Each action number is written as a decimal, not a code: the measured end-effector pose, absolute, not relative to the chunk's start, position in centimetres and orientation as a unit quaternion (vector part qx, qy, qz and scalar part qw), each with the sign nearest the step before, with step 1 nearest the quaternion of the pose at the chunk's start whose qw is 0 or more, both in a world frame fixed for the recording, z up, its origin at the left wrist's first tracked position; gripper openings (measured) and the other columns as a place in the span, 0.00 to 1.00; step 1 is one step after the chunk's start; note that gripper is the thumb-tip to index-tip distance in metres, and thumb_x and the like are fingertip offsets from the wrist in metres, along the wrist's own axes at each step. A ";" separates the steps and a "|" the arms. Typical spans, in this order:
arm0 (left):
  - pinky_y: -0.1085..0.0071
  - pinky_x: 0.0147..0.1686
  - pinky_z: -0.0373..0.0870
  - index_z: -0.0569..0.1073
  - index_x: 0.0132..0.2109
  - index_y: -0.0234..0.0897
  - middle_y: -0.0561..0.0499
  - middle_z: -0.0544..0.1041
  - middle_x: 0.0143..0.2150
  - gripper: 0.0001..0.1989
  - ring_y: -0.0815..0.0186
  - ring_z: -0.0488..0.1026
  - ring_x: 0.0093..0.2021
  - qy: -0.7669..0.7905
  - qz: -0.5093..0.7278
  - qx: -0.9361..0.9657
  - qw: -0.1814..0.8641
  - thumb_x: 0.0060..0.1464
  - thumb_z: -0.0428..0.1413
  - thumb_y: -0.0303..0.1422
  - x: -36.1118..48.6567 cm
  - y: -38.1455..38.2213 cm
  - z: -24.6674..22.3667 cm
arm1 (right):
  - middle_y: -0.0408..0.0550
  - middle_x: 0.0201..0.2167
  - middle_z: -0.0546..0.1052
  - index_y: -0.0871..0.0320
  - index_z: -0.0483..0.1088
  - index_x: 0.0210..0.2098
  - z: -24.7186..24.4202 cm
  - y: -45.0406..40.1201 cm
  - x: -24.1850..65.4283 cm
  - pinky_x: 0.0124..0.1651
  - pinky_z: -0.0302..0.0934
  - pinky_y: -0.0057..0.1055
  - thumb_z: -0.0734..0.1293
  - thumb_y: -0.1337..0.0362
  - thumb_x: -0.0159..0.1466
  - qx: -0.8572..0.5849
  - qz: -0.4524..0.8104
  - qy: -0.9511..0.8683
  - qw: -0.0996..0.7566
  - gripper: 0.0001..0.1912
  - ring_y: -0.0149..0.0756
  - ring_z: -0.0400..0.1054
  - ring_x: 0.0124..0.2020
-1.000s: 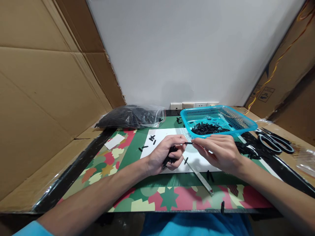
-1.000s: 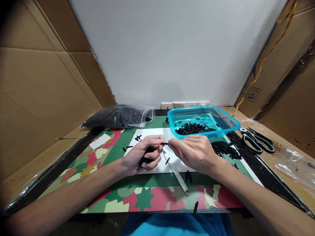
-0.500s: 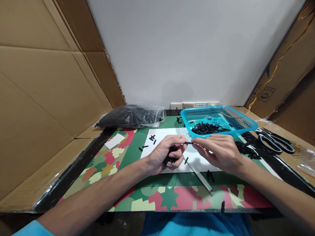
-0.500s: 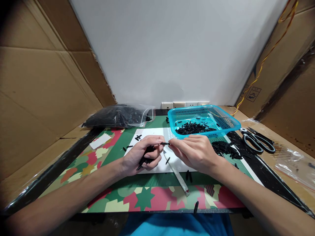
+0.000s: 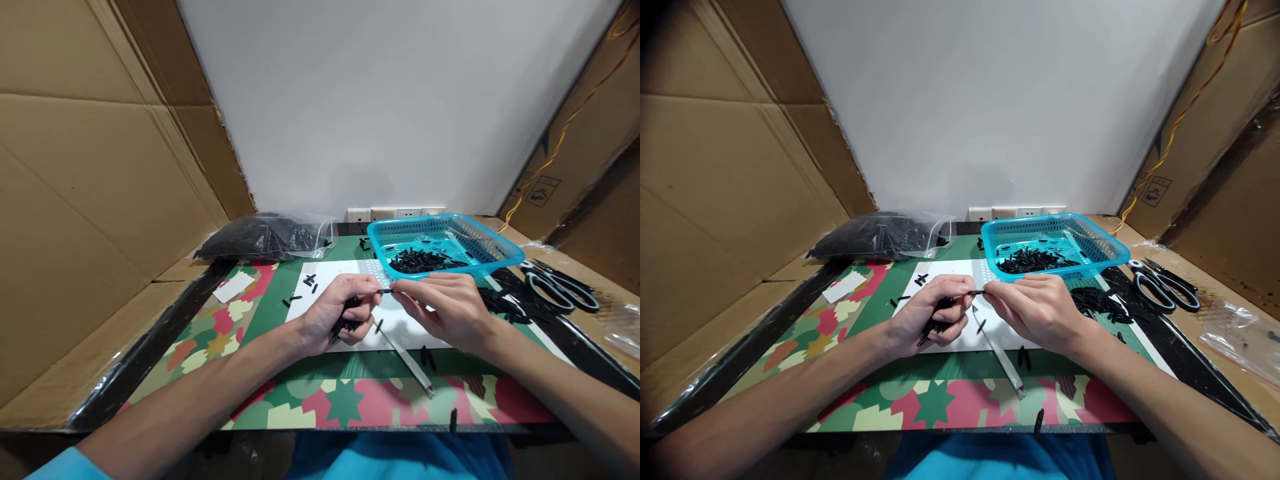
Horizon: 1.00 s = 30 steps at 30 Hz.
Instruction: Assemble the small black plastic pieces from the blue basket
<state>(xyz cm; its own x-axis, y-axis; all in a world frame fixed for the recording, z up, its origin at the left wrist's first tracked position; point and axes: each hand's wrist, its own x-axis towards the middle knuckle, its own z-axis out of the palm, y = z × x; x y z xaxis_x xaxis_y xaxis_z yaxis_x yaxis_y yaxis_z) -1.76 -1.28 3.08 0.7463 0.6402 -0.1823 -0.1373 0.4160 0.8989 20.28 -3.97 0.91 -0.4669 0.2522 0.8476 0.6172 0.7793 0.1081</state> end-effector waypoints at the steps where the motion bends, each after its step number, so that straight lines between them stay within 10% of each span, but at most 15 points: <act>1: 0.81 0.10 0.46 0.70 0.32 0.35 0.63 0.54 0.14 0.11 0.76 0.51 0.11 0.261 0.244 0.485 0.798 0.60 0.56 0.37 -1.7 -1.3 3.1 | 0.38 0.21 0.75 0.60 0.73 0.42 0.9 -4.0 20.2 0.25 0.58 0.26 0.67 0.71 0.69 -0.262 -0.203 -0.830 0.448 0.03 0.24 0.65 0.18; 16: 0.82 0.10 0.48 0.68 0.33 0.36 0.64 0.53 0.14 0.11 0.77 0.49 0.10 0.258 0.233 0.501 0.793 0.60 0.56 0.38 -1.4 -1.7 3.2 | 0.51 0.40 0.82 0.57 0.75 0.45 0.7 -5.2 19.6 0.42 0.74 0.30 0.69 0.78 0.63 -0.245 -0.208 -0.796 0.514 0.14 0.36 0.78 0.42; 30: 0.82 0.10 0.47 0.68 0.33 0.36 0.64 0.53 0.14 0.15 0.76 0.51 0.10 0.262 0.218 0.504 0.794 0.61 0.58 0.42 -1.4 -1.8 3.2 | 0.51 0.39 0.81 0.55 0.76 0.45 1.0 -4.7 19.6 0.42 0.73 0.36 0.68 0.74 0.66 -0.259 -0.135 -0.810 0.509 0.10 0.39 0.76 0.41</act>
